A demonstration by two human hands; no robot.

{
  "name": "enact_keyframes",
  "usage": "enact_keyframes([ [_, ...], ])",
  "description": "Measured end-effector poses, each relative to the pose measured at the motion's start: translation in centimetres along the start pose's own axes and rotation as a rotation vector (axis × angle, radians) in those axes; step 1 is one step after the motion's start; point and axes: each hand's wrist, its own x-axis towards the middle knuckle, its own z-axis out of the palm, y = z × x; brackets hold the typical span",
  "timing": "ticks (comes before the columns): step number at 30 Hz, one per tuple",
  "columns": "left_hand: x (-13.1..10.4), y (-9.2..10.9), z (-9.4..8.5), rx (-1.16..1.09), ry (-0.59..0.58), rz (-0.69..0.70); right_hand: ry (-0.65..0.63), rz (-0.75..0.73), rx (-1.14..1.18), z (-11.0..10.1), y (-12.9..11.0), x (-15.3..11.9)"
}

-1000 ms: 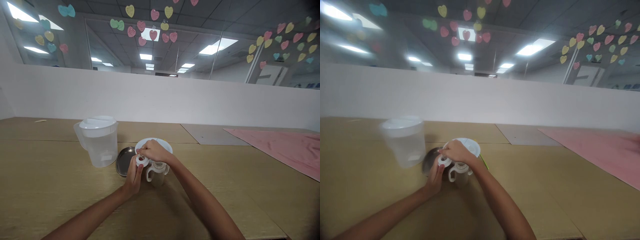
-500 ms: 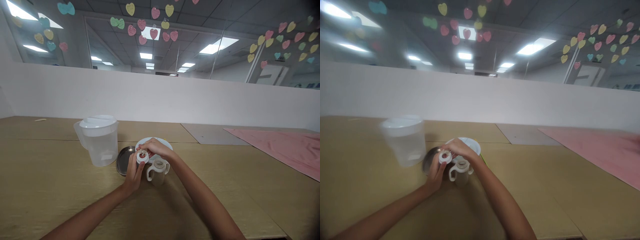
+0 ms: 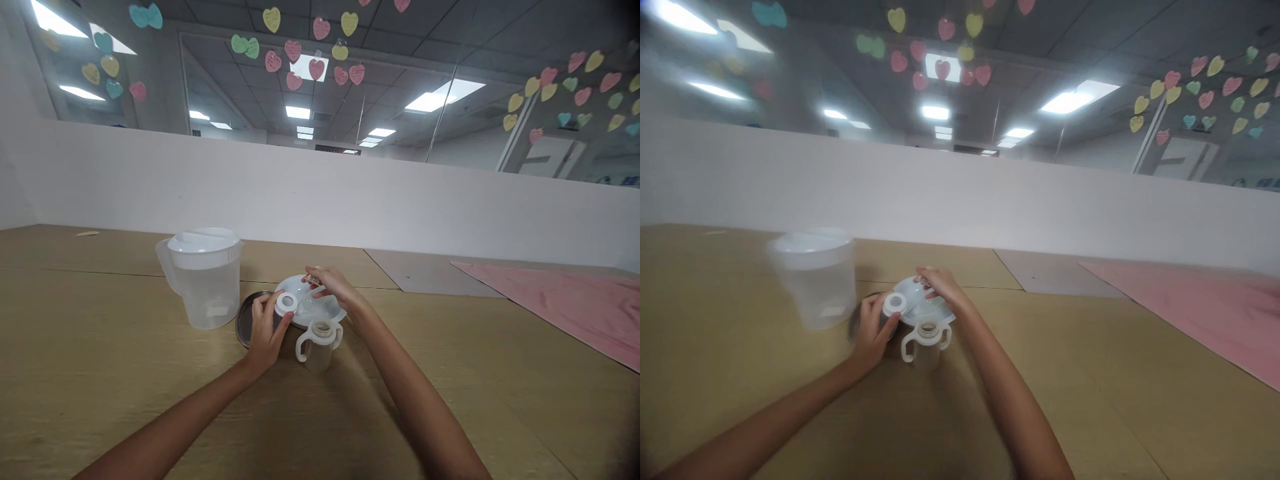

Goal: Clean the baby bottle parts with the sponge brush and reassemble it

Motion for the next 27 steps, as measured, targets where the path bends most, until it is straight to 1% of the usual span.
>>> enact_keyframes([
  [1,0.1,-0.2,0.1,0.033,-0.008,-0.015,0.041,-0.030,-0.153,-0.4,0.3,0.2],
  [2,0.2,-0.3,0.1,0.062,-0.027,-0.020,0.046,-0.040,-0.327,-0.8,0.6,0.4],
  [4,0.4,-0.6,0.3,0.110,-0.076,-0.014,-0.006,-0.024,-0.668,-1.3,1.3,0.8],
  [6,0.4,-0.7,0.4,0.148,-0.112,-0.009,-0.066,0.012,-0.888,-1.5,2.0,1.0],
  [7,0.4,-0.7,0.4,0.164,-0.118,-0.010,-0.087,0.034,-0.940,-1.5,2.3,1.1],
  [10,0.5,-0.5,0.5,0.208,-0.125,-0.021,-0.137,0.085,-0.999,-1.2,2.8,1.1],
  [13,0.5,-0.4,0.6,0.261,-0.114,-0.036,-0.192,0.118,-1.046,-0.9,2.9,1.0],
  [16,0.4,-0.7,0.9,0.304,-0.104,-0.035,-0.232,0.136,-1.060,-0.8,2.7,0.9],
  [19,0.3,-1.1,1.2,0.348,-0.119,-0.004,-0.247,0.140,-1.053,-0.8,2.7,0.8],
  [23,0.3,-1.1,1.0,0.395,-0.120,0.021,-0.225,0.133,-1.020,-0.9,2.8,0.9],
  [25,0.7,-0.9,0.3,0.416,-0.063,0.046,-0.174,0.113,-0.998,-1.3,2.7,0.9],
  [27,1.4,-1.1,-0.8,0.449,0.045,0.087,-0.078,0.074,-0.975,-1.8,2.7,0.8],
])
